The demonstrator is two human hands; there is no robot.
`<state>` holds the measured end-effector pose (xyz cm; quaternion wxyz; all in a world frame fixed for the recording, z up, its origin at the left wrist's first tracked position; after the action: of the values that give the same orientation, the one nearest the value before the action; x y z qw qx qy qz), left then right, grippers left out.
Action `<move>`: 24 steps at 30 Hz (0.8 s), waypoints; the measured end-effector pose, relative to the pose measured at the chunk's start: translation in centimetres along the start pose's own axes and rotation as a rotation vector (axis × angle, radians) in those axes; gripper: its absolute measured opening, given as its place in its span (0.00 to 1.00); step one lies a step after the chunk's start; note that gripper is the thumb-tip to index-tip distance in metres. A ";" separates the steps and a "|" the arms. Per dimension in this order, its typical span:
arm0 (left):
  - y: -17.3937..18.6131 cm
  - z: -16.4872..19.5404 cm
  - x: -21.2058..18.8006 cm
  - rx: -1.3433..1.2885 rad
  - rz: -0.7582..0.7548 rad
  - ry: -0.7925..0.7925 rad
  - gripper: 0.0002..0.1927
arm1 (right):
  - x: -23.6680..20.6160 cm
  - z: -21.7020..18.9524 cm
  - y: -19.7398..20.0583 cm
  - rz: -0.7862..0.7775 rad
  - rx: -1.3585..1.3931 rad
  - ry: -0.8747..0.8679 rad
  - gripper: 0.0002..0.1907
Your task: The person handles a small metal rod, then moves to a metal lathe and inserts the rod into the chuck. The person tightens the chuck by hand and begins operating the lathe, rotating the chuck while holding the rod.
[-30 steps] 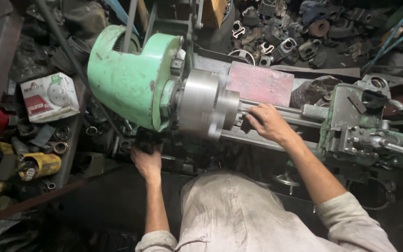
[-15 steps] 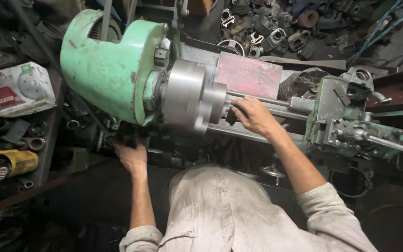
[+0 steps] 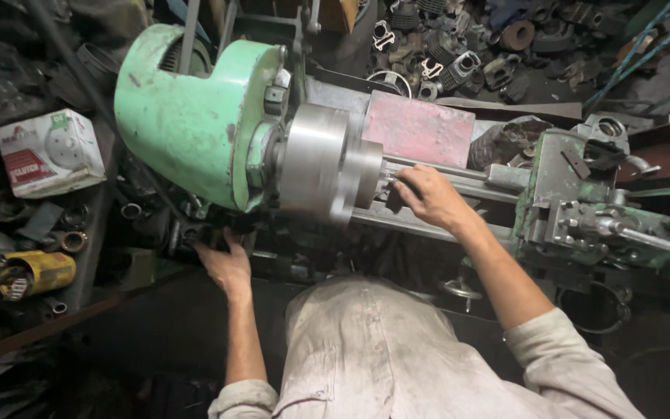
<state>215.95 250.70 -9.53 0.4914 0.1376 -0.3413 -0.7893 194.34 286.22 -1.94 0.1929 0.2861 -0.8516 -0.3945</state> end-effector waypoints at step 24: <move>-0.5 -0.4 0.0 -0.099 -0.022 0.017 0.32 | 0.0 0.8 -0.1 -0.007 0.065 0.023 0.10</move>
<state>215.86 250.70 -10.19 0.4919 0.1234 -0.2962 -0.8094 193.93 286.56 -2.53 0.1920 0.2996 -0.8608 -0.3638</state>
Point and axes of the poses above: each hand's wrist, its own x-axis towards the middle knuckle, its own y-axis out of the back of the hand, z = x × y, the point moved 3 cm from there along x, towards the middle knuckle, and after that the axes turned 4 degrees about -y, right-handed, at the moved point
